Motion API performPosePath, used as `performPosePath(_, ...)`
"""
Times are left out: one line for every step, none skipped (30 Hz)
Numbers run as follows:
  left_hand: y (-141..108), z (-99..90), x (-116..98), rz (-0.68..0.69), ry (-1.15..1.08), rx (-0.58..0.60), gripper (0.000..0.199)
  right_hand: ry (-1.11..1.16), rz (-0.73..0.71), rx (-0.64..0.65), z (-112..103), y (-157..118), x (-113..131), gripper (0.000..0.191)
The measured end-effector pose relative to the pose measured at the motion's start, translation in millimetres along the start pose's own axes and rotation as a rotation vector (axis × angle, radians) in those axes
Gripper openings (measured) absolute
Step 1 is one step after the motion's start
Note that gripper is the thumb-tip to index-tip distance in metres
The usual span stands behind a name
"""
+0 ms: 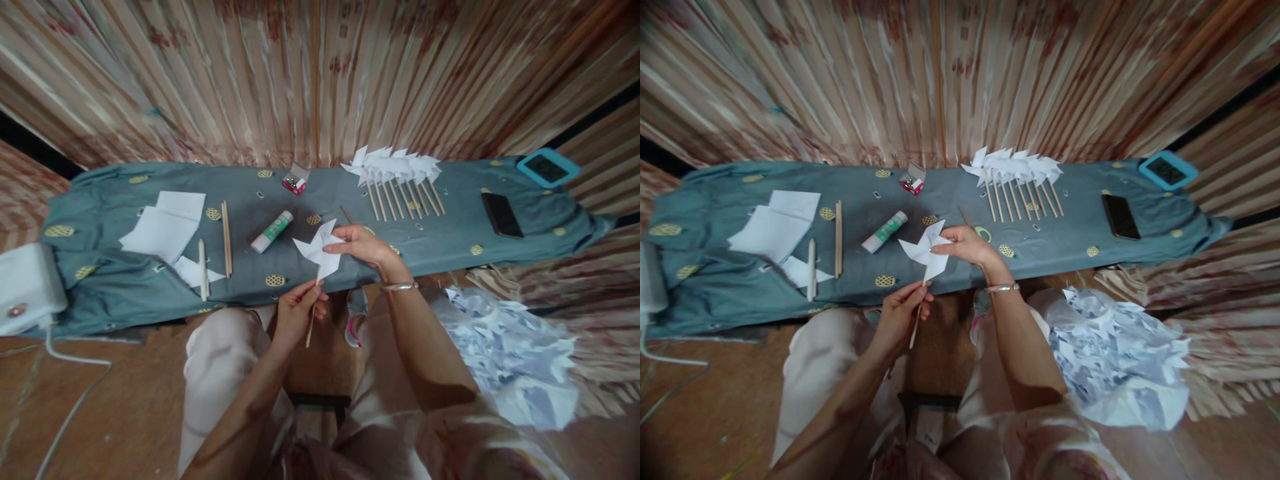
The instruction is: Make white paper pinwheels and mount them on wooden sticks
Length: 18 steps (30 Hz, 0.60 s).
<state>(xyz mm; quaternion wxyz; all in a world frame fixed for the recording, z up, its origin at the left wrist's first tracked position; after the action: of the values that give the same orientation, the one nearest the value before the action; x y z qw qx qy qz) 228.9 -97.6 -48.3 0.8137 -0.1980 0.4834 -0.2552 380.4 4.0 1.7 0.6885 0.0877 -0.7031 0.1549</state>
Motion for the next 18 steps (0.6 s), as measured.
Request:
performPosePath(1, 2.4, -3, 0.011, 0.019, 0.009, 0.041, 0.022, -0.014, -0.025, -2, -1, 1, 0.032)
performPosePath(2, 5.0, -7, 0.019, 0.038, 0.017, 0.041, 0.037, -0.026, -0.050, -4, -2, 2, 0.032)
performPosePath(3, 7.8, -10, 0.025, 0.054, 0.022, 0.042, 0.048, -0.036, -0.075, -7, -3, 4, 0.032)
performPosePath(4, 10.6, -14, 0.028, 0.069, 0.025, 0.042, 0.053, -0.044, -0.098, -9, -3, 5, 0.031)
performPosePath(5, 13.4, -17, 0.028, 0.082, 0.026, 0.043, 0.057, -0.051, -0.115, -12, -3, 6, 0.031)
performPosePath(7, 16.3, -21, 0.028, 0.097, 0.029, 0.043, 0.060, -0.057, -0.127, -14, -3, 7, 0.031)
performPosePath(9, 19.1, -24, 0.027, 0.114, 0.032, 0.043, 0.065, -0.061, -0.135, -16, -3, 7, 0.031)
performPosePath(12, 21.8, -28, 0.025, 0.132, 0.036, 0.043, 0.073, -0.064, -0.143, -19, -3, 8, 0.032)
performPosePath(15, 24.3, -31, 0.023, 0.150, 0.041, 0.043, 0.079, -0.068, -0.157, -21, -2, 8, 0.032)
performPosePath(19, 26.5, -34, 0.022, 0.167, 0.046, 0.044, 0.082, -0.072, -0.177, -24, -1, 7, 0.032)
performPosePath(23, 28.5, -37, 0.019, 0.182, 0.054, 0.044, 0.083, -0.076, -0.204, -28, -1, 7, 0.032)
performPosePath(27, 30.1, -39, 0.016, 0.195, 0.062, 0.044, 0.083, -0.081, -0.232, -31, 0, 6, 0.032)
performPosePath(31, 31.5, -41, 0.012, 0.206, 0.071, 0.044, 0.083, -0.083, -0.260, -35, 1, 5, 0.032)
performPosePath(36, 32.5, -43, 0.007, 0.217, 0.080, 0.044, 0.086, -0.083, -0.281, -37, 2, 4, 0.032)
performPosePath(40, 33.1, -44, 0.004, 0.225, 0.086, 0.044, 0.093, -0.079, -0.296, -39, 4, 4, 0.032)
performPosePath(43, 32.9, -44, 0.002, 0.227, 0.088, 0.044, 0.101, -0.075, -0.306, -39, 5, 3, 0.032)
performPosePath(47, 32.2, -44, 0.002, 0.223, 0.086, 0.044, 0.107, -0.074, -0.312, -39, 7, 2, 0.032)
performPosePath(49, 31.0, -44, 0.006, 0.216, 0.082, 0.044, 0.109, -0.076, -0.317, -38, 9, 1, 0.032)
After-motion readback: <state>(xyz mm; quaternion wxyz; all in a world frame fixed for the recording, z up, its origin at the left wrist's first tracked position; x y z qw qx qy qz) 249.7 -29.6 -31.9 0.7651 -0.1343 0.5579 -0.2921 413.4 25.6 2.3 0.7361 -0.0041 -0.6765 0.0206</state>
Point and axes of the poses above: each hand's wrist, its own y-axis towards the middle knuckle, its own z-axis out of the palm, x = y × z, the point moved 5 cm from there along y, towards the middle knuckle, and after that the axes turned 12 degrees about -z, right-handed, at the moved point
